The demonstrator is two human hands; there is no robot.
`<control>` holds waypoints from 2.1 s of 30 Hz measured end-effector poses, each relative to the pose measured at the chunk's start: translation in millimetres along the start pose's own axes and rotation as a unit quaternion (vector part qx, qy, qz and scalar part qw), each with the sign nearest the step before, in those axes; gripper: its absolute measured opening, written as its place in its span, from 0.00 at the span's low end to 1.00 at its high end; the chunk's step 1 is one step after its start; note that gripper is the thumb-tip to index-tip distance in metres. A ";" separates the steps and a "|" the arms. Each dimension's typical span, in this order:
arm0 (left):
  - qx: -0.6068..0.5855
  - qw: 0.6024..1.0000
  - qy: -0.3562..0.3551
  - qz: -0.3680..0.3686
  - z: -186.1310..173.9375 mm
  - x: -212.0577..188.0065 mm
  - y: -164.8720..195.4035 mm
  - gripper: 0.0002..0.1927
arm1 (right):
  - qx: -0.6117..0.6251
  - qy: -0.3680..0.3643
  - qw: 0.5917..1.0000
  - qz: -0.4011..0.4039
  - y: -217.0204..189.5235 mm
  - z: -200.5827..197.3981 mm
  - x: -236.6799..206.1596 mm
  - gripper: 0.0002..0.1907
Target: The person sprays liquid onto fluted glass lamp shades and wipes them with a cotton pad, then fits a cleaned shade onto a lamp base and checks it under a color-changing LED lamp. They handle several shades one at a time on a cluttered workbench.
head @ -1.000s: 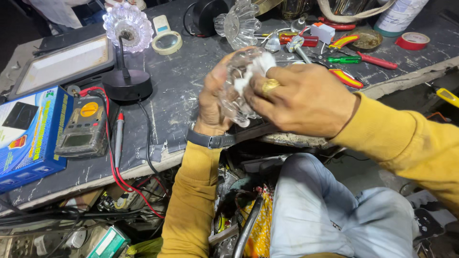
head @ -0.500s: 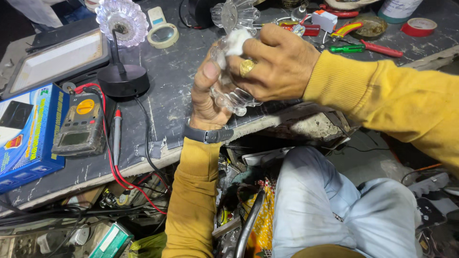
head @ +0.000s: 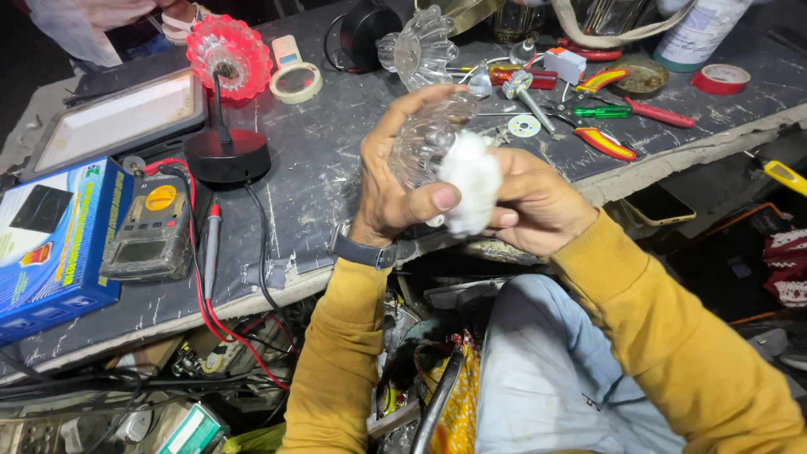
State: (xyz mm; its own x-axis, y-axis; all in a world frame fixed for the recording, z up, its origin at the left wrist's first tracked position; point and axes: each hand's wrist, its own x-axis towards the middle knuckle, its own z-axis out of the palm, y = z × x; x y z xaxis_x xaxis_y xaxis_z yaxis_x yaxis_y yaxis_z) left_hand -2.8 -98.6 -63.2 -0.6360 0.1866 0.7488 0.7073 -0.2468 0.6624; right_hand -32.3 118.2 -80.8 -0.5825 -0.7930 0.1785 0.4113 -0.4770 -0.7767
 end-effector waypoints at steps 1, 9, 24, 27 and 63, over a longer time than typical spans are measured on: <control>0.003 1.000 0.014 0.000 0.5 -0.1 -2.2 0.51 | 0.048 0.014 0.998 -0.038 1.7 -0.4 -10.6 0.14; 0.012 0.993 0.116 0.002 3.9 -5.3 -16.7 0.49 | 0.101 0.148 0.972 -0.150 11.0 20.4 -21.3 0.20; -0.060 0.991 0.112 -0.039 5.4 -1.0 -17.5 0.36 | -0.463 0.305 0.705 -0.441 42.9 41.0 15.1 0.20; 0.070 0.988 0.121 -0.060 5.4 -5.2 -29.5 0.33 | -0.413 0.342 0.730 -0.424 36.7 31.9 17.3 0.23; 0.384 0.867 0.310 0.063 22.4 -3.1 -6.2 0.27 | -0.720 0.209 0.595 -0.289 -0.3 43.3 72.4 0.38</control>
State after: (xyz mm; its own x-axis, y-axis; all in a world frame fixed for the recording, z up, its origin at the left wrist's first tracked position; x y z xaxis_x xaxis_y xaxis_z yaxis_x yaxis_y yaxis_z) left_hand 1.7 -76.3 -69.0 -0.4140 -0.4028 0.8163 0.6286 0.5220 0.5764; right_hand -44.3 44.5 -41.4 -0.5821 -0.3467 0.7355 -0.7945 0.4349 -0.4238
